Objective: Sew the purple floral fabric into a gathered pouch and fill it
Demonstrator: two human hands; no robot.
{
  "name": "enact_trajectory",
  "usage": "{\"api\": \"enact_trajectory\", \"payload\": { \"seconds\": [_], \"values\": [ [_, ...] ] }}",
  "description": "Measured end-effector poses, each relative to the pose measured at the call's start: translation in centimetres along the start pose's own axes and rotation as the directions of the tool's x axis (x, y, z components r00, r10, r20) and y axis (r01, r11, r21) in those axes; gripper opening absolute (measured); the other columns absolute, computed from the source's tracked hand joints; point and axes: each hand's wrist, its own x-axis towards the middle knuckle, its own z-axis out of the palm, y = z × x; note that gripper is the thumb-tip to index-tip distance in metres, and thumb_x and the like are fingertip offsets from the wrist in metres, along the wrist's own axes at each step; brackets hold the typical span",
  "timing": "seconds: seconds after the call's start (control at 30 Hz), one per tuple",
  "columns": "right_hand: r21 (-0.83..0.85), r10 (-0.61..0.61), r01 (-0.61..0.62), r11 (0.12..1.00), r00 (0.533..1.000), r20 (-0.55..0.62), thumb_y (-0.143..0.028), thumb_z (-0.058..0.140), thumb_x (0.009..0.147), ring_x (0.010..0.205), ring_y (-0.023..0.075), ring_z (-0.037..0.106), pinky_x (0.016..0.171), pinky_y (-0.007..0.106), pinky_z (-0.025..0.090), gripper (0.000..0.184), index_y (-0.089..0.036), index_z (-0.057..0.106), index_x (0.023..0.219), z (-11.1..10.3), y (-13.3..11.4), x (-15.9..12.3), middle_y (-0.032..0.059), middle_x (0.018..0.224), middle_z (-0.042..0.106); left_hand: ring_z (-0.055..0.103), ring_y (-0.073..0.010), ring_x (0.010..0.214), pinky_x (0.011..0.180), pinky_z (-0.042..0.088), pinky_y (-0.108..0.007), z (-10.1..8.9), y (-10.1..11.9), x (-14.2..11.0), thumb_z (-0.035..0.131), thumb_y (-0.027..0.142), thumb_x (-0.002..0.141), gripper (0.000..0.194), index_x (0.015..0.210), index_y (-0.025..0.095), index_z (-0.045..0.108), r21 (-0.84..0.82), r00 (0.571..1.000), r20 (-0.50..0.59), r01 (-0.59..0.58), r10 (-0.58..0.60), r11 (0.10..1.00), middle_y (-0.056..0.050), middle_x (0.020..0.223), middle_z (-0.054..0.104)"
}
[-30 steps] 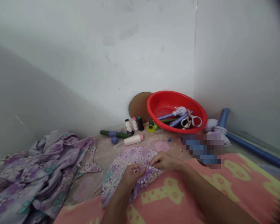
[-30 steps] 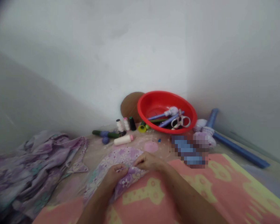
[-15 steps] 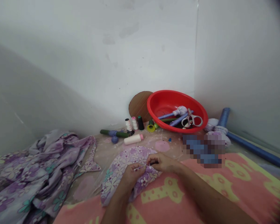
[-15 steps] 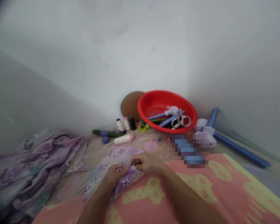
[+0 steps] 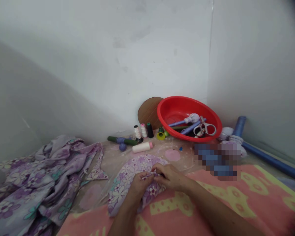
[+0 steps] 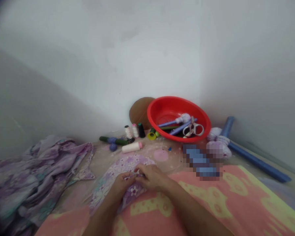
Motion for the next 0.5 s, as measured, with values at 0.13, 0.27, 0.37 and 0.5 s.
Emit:
{"api": "enact_trajectory", "payload": {
  "seconds": [0.13, 0.27, 0.37, 0.5],
  "values": [
    [-0.123, -0.072, 0.055, 0.991, 0.988, -0.134, -0.028, 0.046, 0.078, 0.074, 0.0149, 0.05, 0.062, 0.023, 0.035, 0.021, -0.018, 0.053, 0.095, 1.1, 0.4, 0.3, 0.0044, 0.083, 0.056, 0.052, -0.0132, 0.049, 0.052, 0.037, -0.023, 0.1, 0.3, 0.0, 0.072, 0.04, 0.046, 0.034, 0.06, 0.01, 0.064, 0.025, 0.996, -0.09, -0.012, 0.015, 1.0, -0.001, 0.05, 0.061],
    [-0.214, -0.196, 0.125, 0.969, 0.915, -0.352, -0.026, 0.045, 0.079, 0.076, 0.015, 0.047, 0.064, 0.026, 0.035, 0.017, -0.019, 0.06, 0.084, 1.0, 0.0, 0.5, 0.0072, 0.088, 0.052, 0.052, -0.0125, 0.048, 0.049, 0.036, -0.022, 0.4, 0.5, -0.2, 0.071, 0.041, 0.049, 0.033, 0.06, 0.01, 0.063, 0.018, 0.994, -0.108, -0.032, 0.034, 0.999, -0.001, 0.051, 0.061],
    [-0.208, -0.266, 0.196, 0.958, 0.875, -0.404, -0.021, 0.041, 0.081, 0.074, 0.0151, 0.046, 0.064, 0.027, 0.035, 0.021, -0.021, 0.062, 0.078, 0.8, -0.8, 0.4, 0.0062, 0.082, 0.053, 0.051, -0.0117, 0.047, 0.049, 0.035, -0.021, 0.6, 0.5, -0.3, 0.072, 0.038, 0.049, 0.03, 0.06, 0.011, 0.063, -0.008, 0.992, -0.113, -0.065, 0.064, 0.998, 0.001, 0.049, 0.06],
    [0.166, -0.057, 0.155, 0.974, 0.874, -0.482, -0.027, 0.041, 0.081, 0.068, 0.015, 0.051, 0.061, 0.028, 0.039, 0.019, -0.018, 0.057, 0.075, 0.9, -1.5, 0.3, 0.0062, 0.075, 0.056, 0.05, -0.012, 0.047, 0.048, 0.036, -0.021, 0.8, 0.8, -0.6, 0.071, 0.036, 0.05, 0.028, 0.057, 0.011, 0.062, -0.014, 0.982, -0.169, -0.083, 0.08, 0.996, 0.0, 0.048, 0.059]
  ]
}}
